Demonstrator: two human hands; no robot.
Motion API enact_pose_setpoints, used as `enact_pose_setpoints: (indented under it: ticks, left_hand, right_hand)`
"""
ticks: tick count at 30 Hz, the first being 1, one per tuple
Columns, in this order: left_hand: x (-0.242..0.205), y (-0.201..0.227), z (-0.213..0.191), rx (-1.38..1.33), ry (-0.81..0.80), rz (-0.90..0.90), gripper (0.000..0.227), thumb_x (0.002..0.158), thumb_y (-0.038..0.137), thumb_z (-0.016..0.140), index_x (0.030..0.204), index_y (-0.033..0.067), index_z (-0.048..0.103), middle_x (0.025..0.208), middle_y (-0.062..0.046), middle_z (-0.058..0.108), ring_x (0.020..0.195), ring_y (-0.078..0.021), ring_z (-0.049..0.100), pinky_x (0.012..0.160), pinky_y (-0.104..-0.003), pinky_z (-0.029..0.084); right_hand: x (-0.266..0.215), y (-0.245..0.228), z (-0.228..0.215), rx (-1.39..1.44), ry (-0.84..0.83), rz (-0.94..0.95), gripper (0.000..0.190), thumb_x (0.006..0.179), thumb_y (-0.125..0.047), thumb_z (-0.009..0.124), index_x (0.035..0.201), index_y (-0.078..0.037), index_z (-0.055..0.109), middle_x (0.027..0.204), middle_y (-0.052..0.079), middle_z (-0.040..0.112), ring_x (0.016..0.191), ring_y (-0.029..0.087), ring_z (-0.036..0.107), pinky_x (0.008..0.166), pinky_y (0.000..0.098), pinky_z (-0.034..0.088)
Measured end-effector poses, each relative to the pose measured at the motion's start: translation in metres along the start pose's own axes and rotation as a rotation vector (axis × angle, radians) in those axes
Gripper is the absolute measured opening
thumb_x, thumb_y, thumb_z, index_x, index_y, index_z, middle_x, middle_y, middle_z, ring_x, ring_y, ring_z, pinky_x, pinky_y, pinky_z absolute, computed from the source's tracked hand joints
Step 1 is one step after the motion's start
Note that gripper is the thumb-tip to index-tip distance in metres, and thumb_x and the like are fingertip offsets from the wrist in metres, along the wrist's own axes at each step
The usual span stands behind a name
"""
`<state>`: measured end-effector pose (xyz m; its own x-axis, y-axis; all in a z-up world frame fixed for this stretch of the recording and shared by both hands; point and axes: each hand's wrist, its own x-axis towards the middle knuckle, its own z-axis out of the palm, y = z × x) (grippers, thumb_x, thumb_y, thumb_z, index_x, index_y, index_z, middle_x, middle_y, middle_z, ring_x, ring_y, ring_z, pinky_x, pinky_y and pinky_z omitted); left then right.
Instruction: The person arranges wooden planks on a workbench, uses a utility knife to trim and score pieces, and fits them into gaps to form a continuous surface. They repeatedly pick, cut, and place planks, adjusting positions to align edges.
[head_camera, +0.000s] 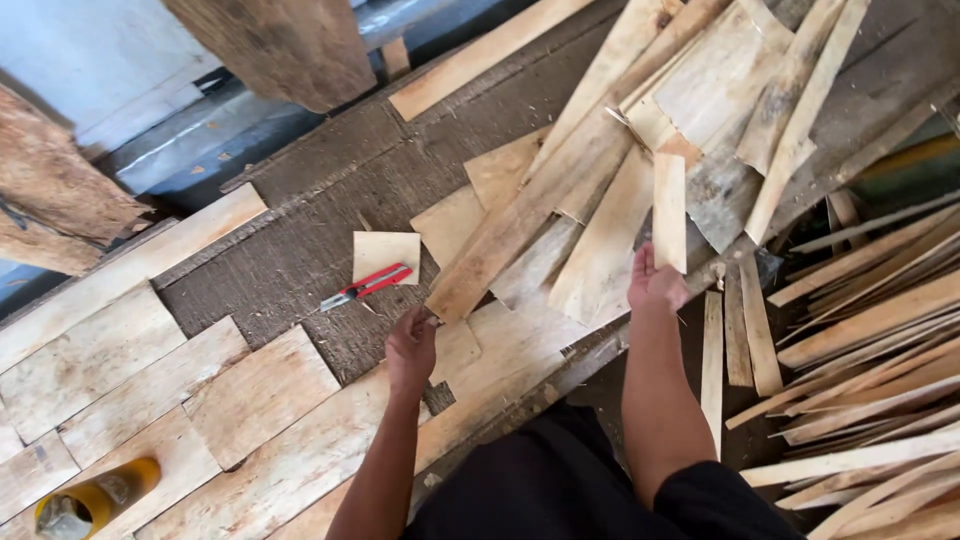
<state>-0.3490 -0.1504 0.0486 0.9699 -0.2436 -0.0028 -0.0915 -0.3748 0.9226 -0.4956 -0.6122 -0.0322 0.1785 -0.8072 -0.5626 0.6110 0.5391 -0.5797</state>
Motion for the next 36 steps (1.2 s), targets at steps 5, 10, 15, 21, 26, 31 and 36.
enact_pose_setpoints:
  ticks: [5, 10, 15, 21, 26, 31, 36]
  left_hand:
    - [-0.004, -0.029, 0.044, -0.164, -0.001, -0.177, 0.039, 0.09, 0.006, 0.072, 0.127, -0.0059, 0.062, 0.096, -0.009, 0.072, 0.085, -0.0149, 0.069, 0.075, -0.03, 0.056]
    - [0.005, -0.049, 0.053, -0.593, 0.148, -0.387, 0.045, 0.089, -0.001, 0.067, 0.132, -0.0007, 0.054, 0.096, -0.003, 0.067, 0.082, -0.013, 0.067, 0.072, -0.028, 0.059]
    - [0.009, -0.042, 0.048, -0.587, 0.199, -0.435, 0.026, 0.092, -0.005, 0.066, 0.118, -0.0043, 0.063, 0.091, -0.006, 0.067, 0.078, -0.0134, 0.066, 0.071, -0.029, 0.064]
    - [-0.014, -0.036, 0.05, -0.394, 0.143, -0.474, 0.02, 0.093, -0.001, 0.067, 0.111, -0.0078, 0.063, 0.09, -0.012, 0.07, 0.075, -0.0176, 0.068, 0.068, -0.03, 0.06]
    - [-0.034, -0.031, 0.051, -0.379, 0.101, -0.505, 0.032, 0.093, 0.002, 0.067, 0.123, -0.0067, 0.062, 0.096, -0.01, 0.071, 0.081, -0.0165, 0.07, 0.071, -0.027, 0.06]
    - [-0.046, -0.014, 0.045, -0.329, 0.098, -0.509, 0.041, 0.096, 0.01, 0.068, 0.132, -0.0065, 0.06, 0.1, -0.011, 0.072, 0.085, -0.0169, 0.072, 0.073, -0.027, 0.058]
    - [-0.047, 0.016, 0.04, -0.276, 0.194, -0.402, 0.038, 0.097, 0.012, 0.065, 0.131, -0.0038, 0.059, 0.103, -0.011, 0.073, 0.085, -0.0177, 0.072, 0.072, -0.03, 0.059]
  right_hand:
    - [-0.037, -0.014, 0.049, -0.024, -0.074, 0.086, 0.038, 0.103, -0.006, 0.033, 0.131, 0.006, 0.057, 0.114, 0.022, 0.07, 0.096, 0.032, 0.075, 0.086, 0.0427, 0.067]
    - [-0.03, -0.051, 0.058, -0.569, -0.191, 0.066, 0.033, 0.103, -0.018, 0.047, 0.132, -0.003, 0.049, 0.114, 0.016, 0.066, 0.096, 0.034, 0.072, 0.086, 0.0479, 0.063]
    - [0.037, -0.105, 0.031, -1.762, 0.131, -0.499, 0.043, 0.1, -0.025, 0.063, 0.141, -0.012, 0.058, 0.145, 0.015, 0.059, 0.128, 0.033, 0.064, 0.108, 0.0433, 0.055]
    - [0.133, -0.142, 0.009, -1.999, 0.201, -0.55, 0.088, 0.092, -0.041, 0.074, 0.154, -0.004, 0.025, 0.158, 0.024, 0.031, 0.143, 0.042, 0.036, 0.11, 0.0473, 0.04]
    - [0.106, -0.152, 0.043, -2.159, 0.221, -0.374, 0.084, 0.098, -0.043, 0.068, 0.158, -0.006, 0.023, 0.153, 0.029, 0.036, 0.134, 0.043, 0.045, 0.099, 0.0471, 0.05]
    - [0.192, -0.144, -0.002, -2.469, 0.324, -0.319, 0.061, 0.111, -0.032, 0.052, 0.158, 0.003, 0.034, 0.127, 0.032, 0.059, 0.1, 0.032, 0.073, 0.072, 0.0391, 0.068]
    - [0.149, -0.15, -0.002, -1.999, 0.364, -0.51, 0.042, 0.11, -0.023, 0.05, 0.14, 0.005, 0.061, 0.119, 0.028, 0.066, 0.087, 0.026, 0.068, 0.061, 0.0318, 0.061]
